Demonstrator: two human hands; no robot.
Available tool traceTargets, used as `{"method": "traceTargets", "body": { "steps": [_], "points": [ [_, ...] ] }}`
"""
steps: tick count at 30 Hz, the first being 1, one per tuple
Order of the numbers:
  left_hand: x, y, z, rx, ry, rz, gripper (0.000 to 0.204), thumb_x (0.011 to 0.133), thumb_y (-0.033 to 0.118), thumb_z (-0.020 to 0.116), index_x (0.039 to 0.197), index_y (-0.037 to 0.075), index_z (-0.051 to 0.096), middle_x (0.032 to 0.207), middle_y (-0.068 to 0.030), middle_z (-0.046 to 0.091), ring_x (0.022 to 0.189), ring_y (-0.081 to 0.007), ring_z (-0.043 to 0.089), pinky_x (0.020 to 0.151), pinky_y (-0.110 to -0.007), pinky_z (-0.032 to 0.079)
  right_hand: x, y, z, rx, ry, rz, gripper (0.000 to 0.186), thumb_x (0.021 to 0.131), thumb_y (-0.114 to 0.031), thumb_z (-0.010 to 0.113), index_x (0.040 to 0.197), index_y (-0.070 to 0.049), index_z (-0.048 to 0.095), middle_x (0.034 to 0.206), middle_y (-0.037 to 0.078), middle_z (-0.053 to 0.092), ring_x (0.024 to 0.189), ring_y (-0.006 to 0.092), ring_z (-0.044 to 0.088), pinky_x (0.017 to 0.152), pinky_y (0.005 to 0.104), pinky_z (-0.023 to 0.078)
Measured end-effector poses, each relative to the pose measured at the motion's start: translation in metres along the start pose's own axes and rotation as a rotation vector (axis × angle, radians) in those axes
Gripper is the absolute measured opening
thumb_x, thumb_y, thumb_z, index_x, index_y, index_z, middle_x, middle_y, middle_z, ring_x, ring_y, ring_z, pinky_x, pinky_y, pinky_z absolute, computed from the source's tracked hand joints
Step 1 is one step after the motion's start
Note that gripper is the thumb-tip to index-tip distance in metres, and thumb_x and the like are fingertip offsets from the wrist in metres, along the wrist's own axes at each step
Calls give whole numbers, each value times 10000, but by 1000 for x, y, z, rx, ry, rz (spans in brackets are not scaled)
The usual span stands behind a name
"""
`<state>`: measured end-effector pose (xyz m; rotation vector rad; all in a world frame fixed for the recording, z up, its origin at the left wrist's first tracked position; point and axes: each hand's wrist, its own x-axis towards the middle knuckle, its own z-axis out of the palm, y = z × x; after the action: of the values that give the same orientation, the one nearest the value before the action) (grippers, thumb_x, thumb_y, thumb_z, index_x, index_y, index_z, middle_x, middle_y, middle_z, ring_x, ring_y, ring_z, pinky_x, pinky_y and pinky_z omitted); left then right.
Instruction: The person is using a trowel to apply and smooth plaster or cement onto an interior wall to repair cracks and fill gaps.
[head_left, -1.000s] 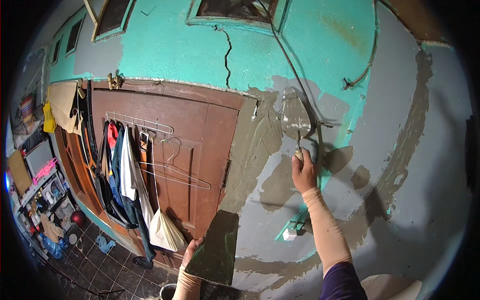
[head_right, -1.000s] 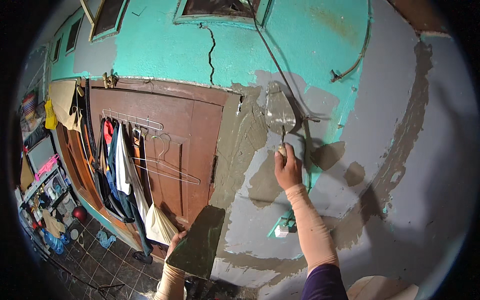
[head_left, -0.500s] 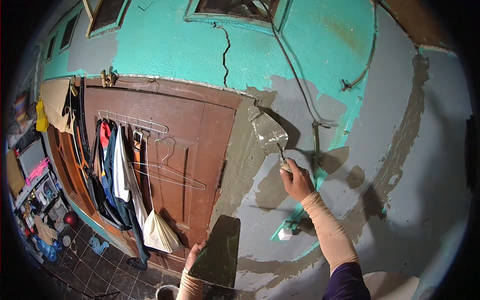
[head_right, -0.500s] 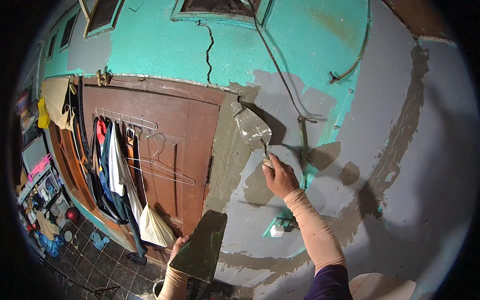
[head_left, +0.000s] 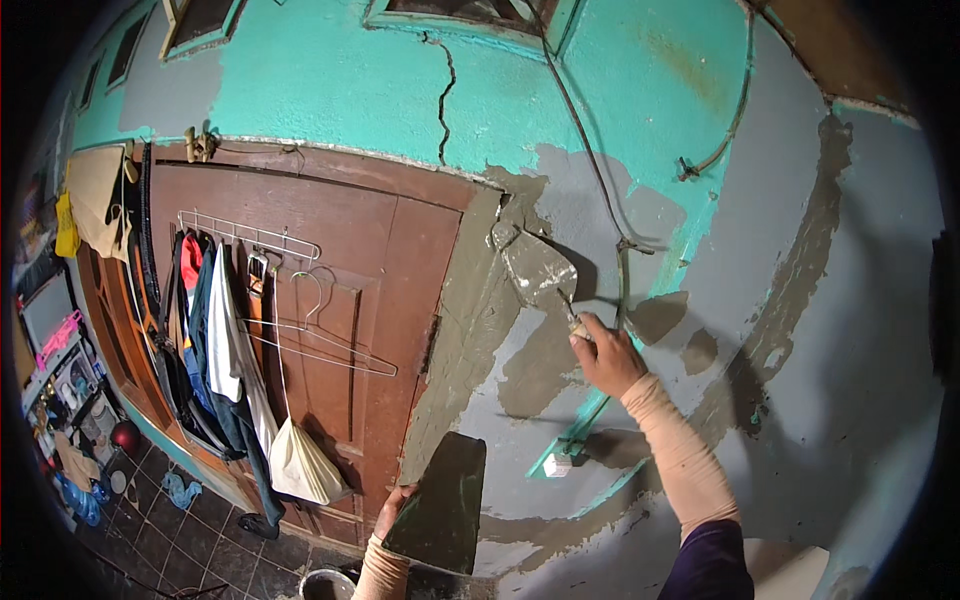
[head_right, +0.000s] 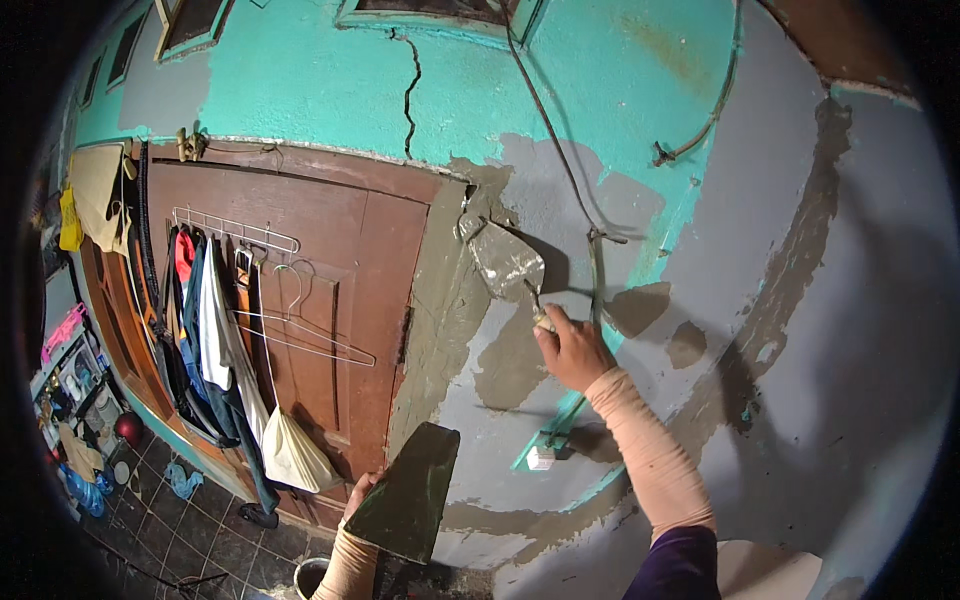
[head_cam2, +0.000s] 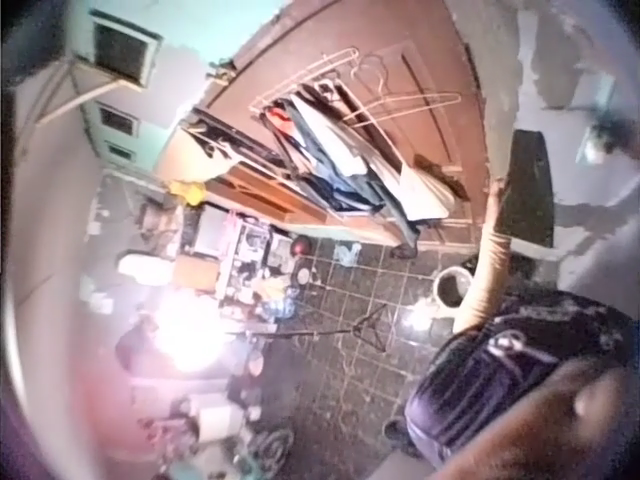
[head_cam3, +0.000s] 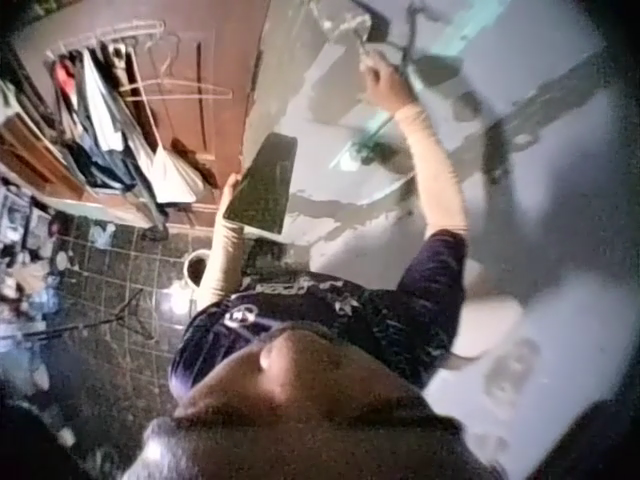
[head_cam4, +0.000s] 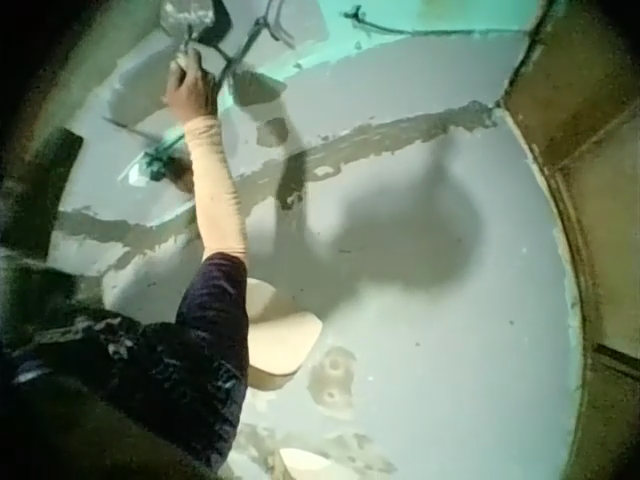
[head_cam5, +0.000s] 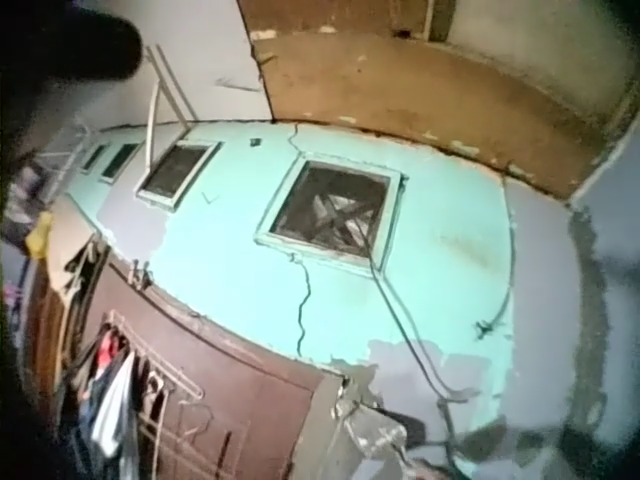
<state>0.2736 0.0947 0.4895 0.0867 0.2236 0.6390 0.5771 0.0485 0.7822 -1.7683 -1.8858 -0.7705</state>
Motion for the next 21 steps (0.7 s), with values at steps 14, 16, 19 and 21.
{"method": "traceTargets", "body": {
  "steps": [14, 16, 19, 21],
  "points": [
    [4, 4, -7, 17, 1, -11, 278, 878, 246, 555, 1023, 27, 649, 924, -93, 695, 773, -219, 658, 705, -303, 537, 32, -28, -93, -221, -309, 170, 369, 921, -278, 547, 1197, -33, 533, 917, 204, 659, 866, 460, 570, 798, 508, 452],
    [4, 3, -9, 11, 62, 7, 273, 879, 243, 556, 1014, 26, 651, 917, -94, 697, 767, -218, 657, 702, -302, 535, 30, -35, -99, -310, -126, -60, 293, 917, -241, 531, 1086, -2, 535, 683, 232, 617, 678, 470, 588, 695, 525, 467],
    [4, 0, -11, 5, 61, 22, 259, 882, 236, 555, 995, 23, 653, 900, -94, 698, 757, -217, 655, 702, -302, 532, 27, -45, -122, -256, -245, 37, 297, 926, -241, 523, 1107, -6, 528, 728, 251, 623, 739, 469, 594, 705, 524, 461],
    [6, -3, -10, -4, 42, 16, 251, 884, 231, 555, 985, 22, 653, 890, -92, 696, 753, -216, 654, 704, -303, 531, 28, -52, -130, -261, -277, 50, 314, 927, -249, 522, 1123, -5, 525, 763, 259, 628, 787, 471, 594, 727, 527, 465]
  ]
}}
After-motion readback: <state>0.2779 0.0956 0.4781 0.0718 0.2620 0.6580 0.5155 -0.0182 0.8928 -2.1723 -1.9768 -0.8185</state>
